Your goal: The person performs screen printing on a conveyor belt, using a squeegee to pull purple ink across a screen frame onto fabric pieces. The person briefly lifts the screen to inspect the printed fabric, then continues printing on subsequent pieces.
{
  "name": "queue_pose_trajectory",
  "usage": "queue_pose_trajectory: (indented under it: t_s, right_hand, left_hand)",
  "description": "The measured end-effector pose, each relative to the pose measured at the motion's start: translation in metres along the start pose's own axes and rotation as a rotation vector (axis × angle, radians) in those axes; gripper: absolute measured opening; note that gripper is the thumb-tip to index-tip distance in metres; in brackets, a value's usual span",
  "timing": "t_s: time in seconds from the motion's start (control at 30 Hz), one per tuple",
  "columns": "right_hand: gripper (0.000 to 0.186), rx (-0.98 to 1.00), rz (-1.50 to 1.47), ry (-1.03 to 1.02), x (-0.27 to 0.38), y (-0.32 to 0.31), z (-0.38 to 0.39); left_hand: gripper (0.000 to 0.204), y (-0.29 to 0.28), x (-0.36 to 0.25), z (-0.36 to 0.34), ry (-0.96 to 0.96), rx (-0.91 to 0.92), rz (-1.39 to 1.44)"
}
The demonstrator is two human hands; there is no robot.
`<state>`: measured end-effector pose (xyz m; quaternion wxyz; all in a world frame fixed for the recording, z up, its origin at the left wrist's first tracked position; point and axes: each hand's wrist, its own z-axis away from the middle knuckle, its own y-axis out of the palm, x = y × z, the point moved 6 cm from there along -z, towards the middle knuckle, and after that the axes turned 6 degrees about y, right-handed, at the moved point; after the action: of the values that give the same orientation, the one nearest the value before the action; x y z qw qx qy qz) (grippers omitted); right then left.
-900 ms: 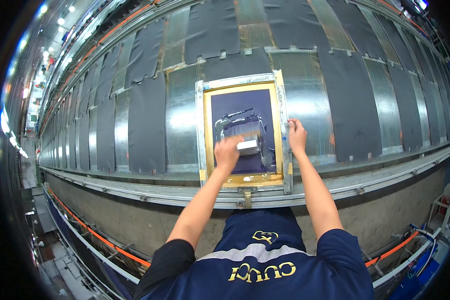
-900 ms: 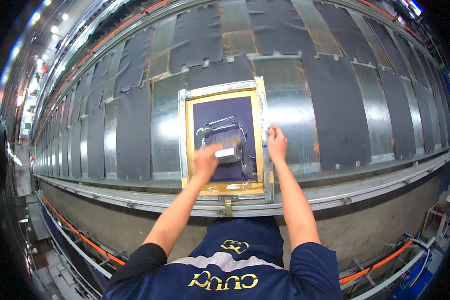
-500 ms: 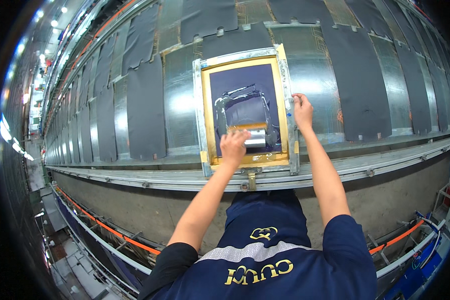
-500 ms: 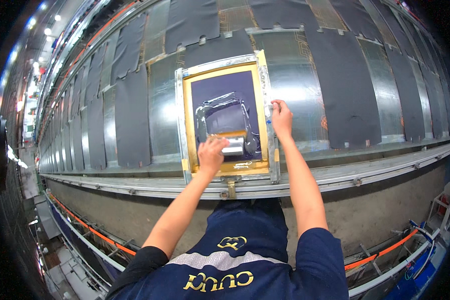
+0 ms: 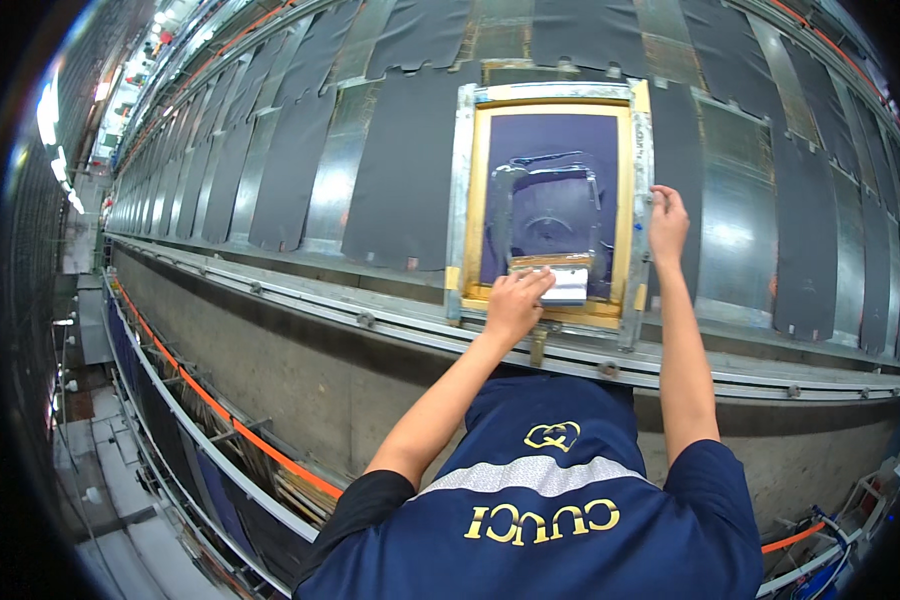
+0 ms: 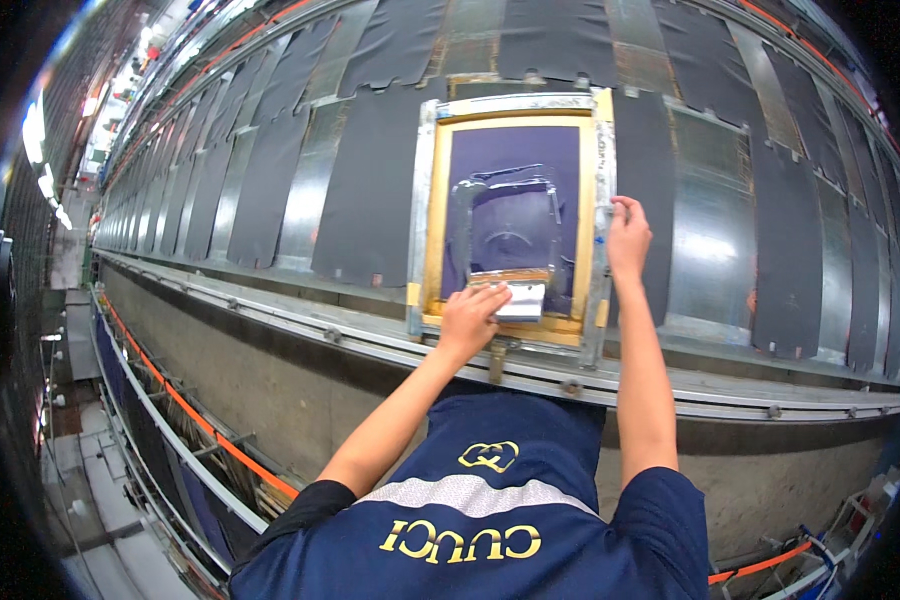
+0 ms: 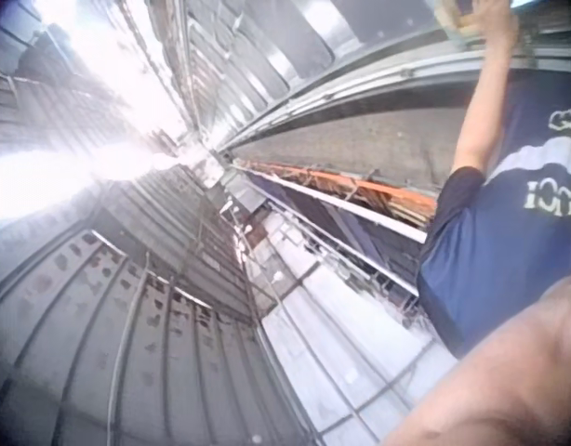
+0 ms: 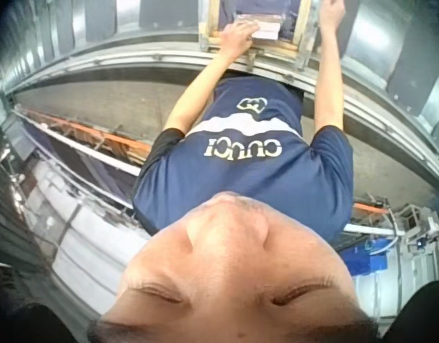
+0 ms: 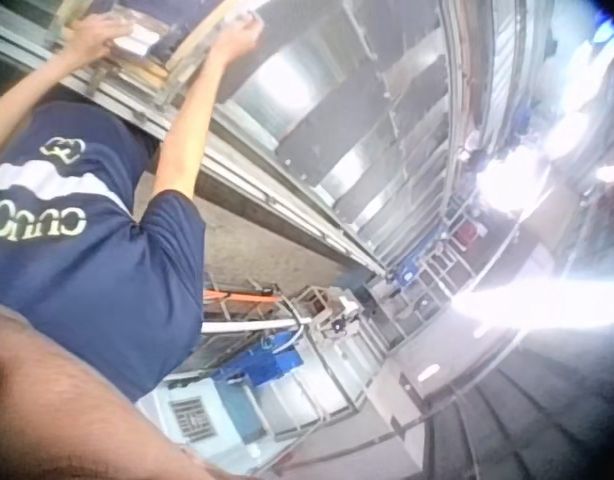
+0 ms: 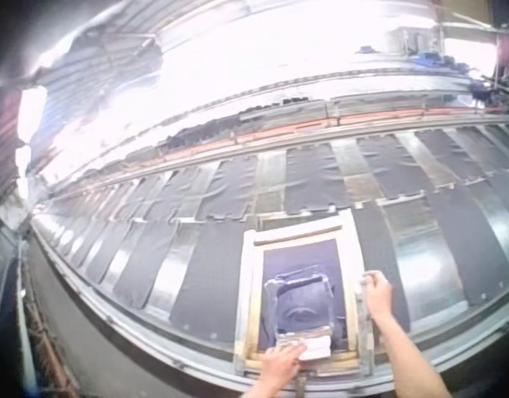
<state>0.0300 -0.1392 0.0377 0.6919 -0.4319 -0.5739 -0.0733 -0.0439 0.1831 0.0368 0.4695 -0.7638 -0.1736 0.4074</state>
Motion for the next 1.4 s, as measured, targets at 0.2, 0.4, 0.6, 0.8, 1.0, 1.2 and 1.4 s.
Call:
queue_pose_trajectory:
  t_s: [0.2, 0.4, 0.6, 0.8, 1.0, 1.2, 1.4]
  right_hand:
    - [0.021, 0.017, -0.085, 0.046, 0.059, 0.184, 0.099]
    - [0.019, 0.061, -0.106, 0.126, 0.105, 0.276, 0.155]
    - [0.018, 0.031, -0.094, 0.124, 0.107, 0.305, 0.163]
    - [0.019, 0.035, -0.027, 0.166, 0.1, 0.311, 0.159]
    - [0.02, 0.016, -0.031, 0.151, 0.1, 0.311, 0.16]
    - [0.021, 0.004, -0.033, 0.113, 0.093, 0.314, 0.158]
    - [0.021, 0.052, 0.019, 0.173, 0.096, 0.313, 0.158]
  left_hand:
    - [0.06, -0.079, 0.186, 0.069, -0.047, 0.077, -0.069]
    - [0.063, -0.139, 0.279, 0.105, -0.028, 0.026, -0.091]
    - [0.061, -0.153, 0.306, 0.145, 0.005, -0.012, -0.051]
    - [0.06, -0.15, 0.306, 0.143, 0.099, 0.096, -0.147]
    - [0.037, -0.155, 0.383, -0.016, -0.244, 0.078, 0.132]
    - [0.035, -0.144, 0.37, -0.027, -0.029, -0.11, -0.155]
    - [0.037, -0.142, 0.33, 0.078, 0.098, -0.142, -0.169]
